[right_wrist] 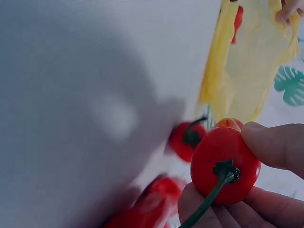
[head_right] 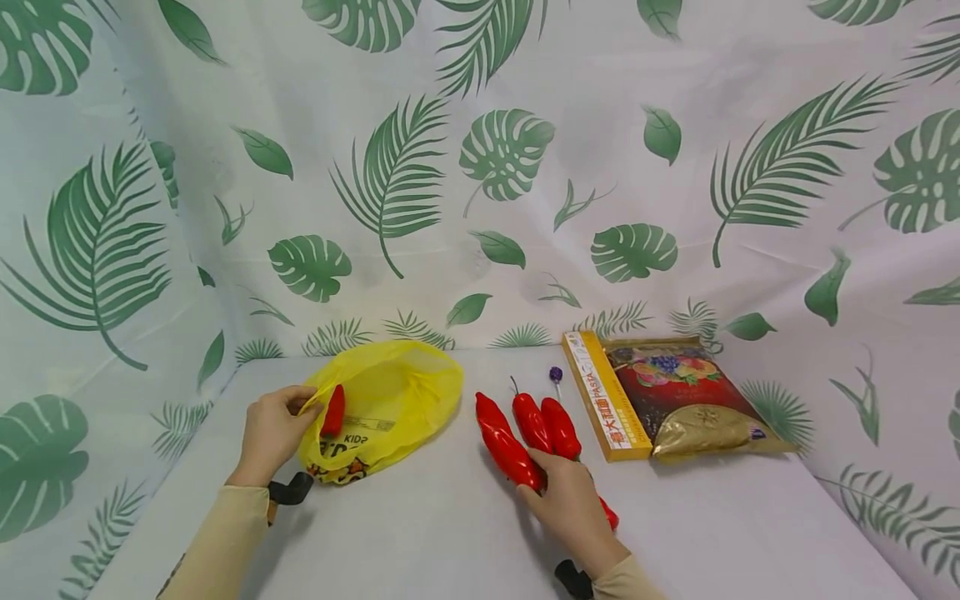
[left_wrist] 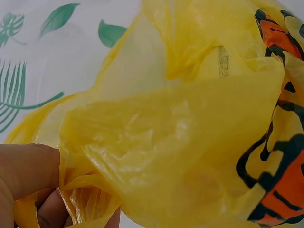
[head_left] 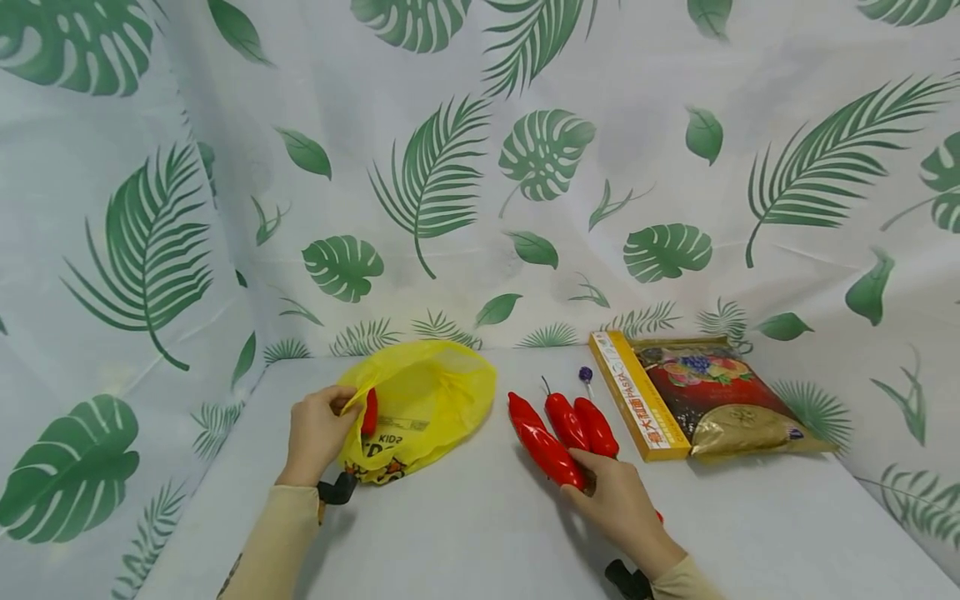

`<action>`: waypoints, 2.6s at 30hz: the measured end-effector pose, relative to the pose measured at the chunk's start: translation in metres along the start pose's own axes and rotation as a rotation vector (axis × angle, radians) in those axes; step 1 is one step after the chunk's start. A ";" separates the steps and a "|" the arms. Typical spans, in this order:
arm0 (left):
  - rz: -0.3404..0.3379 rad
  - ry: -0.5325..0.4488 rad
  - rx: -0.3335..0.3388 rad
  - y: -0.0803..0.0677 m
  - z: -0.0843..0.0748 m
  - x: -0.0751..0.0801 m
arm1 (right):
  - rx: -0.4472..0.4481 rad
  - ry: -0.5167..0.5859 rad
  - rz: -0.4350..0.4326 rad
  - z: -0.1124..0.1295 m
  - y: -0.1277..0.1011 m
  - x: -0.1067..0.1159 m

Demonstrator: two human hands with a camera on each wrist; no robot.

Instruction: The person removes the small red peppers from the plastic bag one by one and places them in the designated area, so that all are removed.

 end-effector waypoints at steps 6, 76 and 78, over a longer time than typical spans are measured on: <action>0.008 0.001 0.005 -0.001 0.000 -0.001 | -0.059 -0.058 0.027 -0.017 -0.018 0.012; 0.137 -0.152 -0.138 -0.020 -0.031 -0.022 | 0.204 0.385 0.254 0.150 0.160 -0.176; 0.131 -0.146 -0.145 -0.021 -0.030 -0.021 | 0.195 0.408 0.228 0.151 0.161 -0.181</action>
Point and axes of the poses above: each hand's wrist, its own y-axis towards the middle knuckle, its own x-axis out of the back of the hand, z = x × y, the point moved 5 cm from there along y, towards the middle knuckle, and after that the axes turned 10 degrees about x, right-handed, at the moved point
